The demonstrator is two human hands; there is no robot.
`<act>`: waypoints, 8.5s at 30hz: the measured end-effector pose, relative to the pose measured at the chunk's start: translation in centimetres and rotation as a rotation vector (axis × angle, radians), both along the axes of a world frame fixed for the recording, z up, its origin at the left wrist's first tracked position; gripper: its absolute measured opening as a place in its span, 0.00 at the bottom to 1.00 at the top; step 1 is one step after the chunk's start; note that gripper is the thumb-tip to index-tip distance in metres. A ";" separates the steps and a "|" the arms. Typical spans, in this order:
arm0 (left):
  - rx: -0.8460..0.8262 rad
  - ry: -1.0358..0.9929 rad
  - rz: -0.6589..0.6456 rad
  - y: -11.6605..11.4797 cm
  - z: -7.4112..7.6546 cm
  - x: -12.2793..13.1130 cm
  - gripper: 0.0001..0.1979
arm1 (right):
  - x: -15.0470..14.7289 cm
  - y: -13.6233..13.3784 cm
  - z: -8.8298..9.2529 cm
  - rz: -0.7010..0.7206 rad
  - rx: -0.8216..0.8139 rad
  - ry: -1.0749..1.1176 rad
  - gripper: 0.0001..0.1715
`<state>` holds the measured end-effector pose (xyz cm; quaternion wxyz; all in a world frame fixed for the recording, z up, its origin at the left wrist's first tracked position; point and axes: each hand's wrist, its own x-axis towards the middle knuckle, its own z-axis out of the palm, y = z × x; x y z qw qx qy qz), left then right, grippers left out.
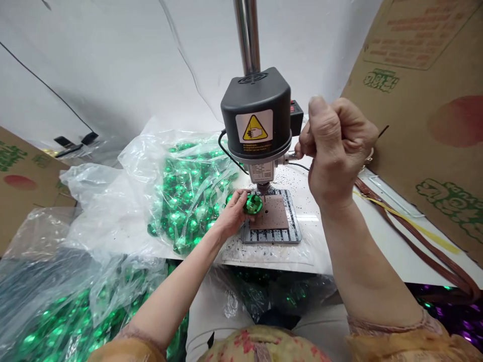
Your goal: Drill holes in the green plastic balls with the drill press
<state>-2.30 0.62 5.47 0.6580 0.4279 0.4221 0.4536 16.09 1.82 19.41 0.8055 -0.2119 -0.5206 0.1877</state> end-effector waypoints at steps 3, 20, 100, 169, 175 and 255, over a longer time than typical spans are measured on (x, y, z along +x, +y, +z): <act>0.001 -0.054 0.044 -0.2 -0.3 0.4 0.24 | 0.0 -0.1 0.0 -0.017 -0.011 -0.028 0.25; 0.307 0.315 0.031 1.1 -3.7 0.7 0.32 | 0.0 -0.1 -0.1 -0.033 -0.013 -0.053 0.28; 0.967 0.869 -0.034 -9.9 -4.8 2.4 0.25 | 0.2 0.4 -0.1 -0.046 0.018 -0.059 0.28; 0.481 0.678 -0.016 -0.1 -3.3 1.7 0.27 | 0.3 0.5 0.1 0.052 -0.041 -0.004 0.29; 0.515 0.769 0.031 -0.6 -3.2 2.0 0.26 | 0.4 0.5 0.3 0.086 -0.043 -0.003 0.27; 0.918 1.636 0.671 -11.8 -5.9 -6.1 0.25 | -0.1 -1.0 -0.8 -0.029 -0.010 0.010 0.24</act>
